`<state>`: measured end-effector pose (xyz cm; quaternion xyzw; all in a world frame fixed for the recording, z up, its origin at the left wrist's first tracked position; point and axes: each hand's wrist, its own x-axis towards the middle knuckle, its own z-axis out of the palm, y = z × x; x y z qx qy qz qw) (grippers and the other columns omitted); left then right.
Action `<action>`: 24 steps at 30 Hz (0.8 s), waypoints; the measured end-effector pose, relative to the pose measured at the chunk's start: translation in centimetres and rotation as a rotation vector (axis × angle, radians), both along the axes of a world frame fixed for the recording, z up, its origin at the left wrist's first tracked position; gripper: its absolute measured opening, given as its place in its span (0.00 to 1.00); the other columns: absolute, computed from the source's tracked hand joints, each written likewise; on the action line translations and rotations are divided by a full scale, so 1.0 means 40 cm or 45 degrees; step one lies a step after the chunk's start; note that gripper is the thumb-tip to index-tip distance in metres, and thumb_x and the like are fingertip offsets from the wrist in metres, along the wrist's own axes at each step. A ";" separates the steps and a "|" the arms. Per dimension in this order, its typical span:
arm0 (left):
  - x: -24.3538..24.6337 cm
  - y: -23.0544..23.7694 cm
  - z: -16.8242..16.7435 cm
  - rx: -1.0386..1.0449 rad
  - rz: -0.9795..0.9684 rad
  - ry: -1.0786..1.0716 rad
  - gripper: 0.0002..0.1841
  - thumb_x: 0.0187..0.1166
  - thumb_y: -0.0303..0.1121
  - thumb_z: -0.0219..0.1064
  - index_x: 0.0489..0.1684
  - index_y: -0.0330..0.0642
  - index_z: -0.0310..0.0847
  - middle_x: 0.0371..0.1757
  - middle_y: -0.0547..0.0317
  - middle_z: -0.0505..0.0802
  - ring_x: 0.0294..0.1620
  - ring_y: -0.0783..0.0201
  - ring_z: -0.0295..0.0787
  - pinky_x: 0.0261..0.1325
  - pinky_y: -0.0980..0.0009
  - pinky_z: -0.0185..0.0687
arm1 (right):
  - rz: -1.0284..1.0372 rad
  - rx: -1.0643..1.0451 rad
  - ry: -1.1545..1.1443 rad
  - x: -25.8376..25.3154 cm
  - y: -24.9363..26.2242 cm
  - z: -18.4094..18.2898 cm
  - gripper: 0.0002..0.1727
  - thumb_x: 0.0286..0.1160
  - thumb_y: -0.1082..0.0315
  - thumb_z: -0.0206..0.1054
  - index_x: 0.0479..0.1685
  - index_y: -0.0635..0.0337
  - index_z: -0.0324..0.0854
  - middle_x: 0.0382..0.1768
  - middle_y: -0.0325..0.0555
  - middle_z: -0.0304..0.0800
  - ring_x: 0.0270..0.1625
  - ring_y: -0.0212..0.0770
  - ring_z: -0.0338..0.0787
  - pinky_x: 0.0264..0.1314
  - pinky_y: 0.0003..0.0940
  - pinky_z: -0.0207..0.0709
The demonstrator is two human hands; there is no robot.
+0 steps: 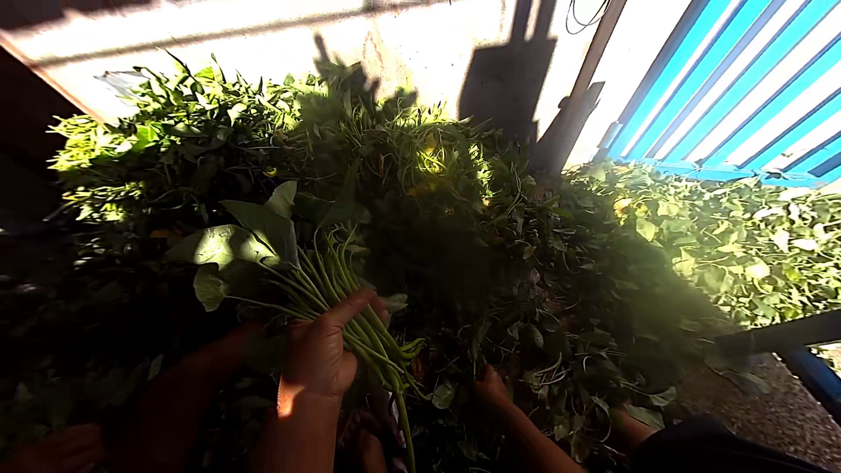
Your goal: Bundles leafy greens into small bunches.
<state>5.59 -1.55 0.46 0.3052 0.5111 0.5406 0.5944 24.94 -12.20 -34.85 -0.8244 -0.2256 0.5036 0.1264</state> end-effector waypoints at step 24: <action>0.002 -0.010 -0.019 -0.110 -0.039 -0.080 0.14 0.71 0.18 0.73 0.53 0.30 0.81 0.36 0.40 0.94 0.31 0.48 0.95 0.36 0.52 0.95 | 0.626 0.140 -0.134 0.234 -0.284 0.438 0.21 0.87 0.58 0.55 0.56 0.65 0.85 0.49 0.61 0.93 0.55 0.57 0.93 0.63 0.66 0.80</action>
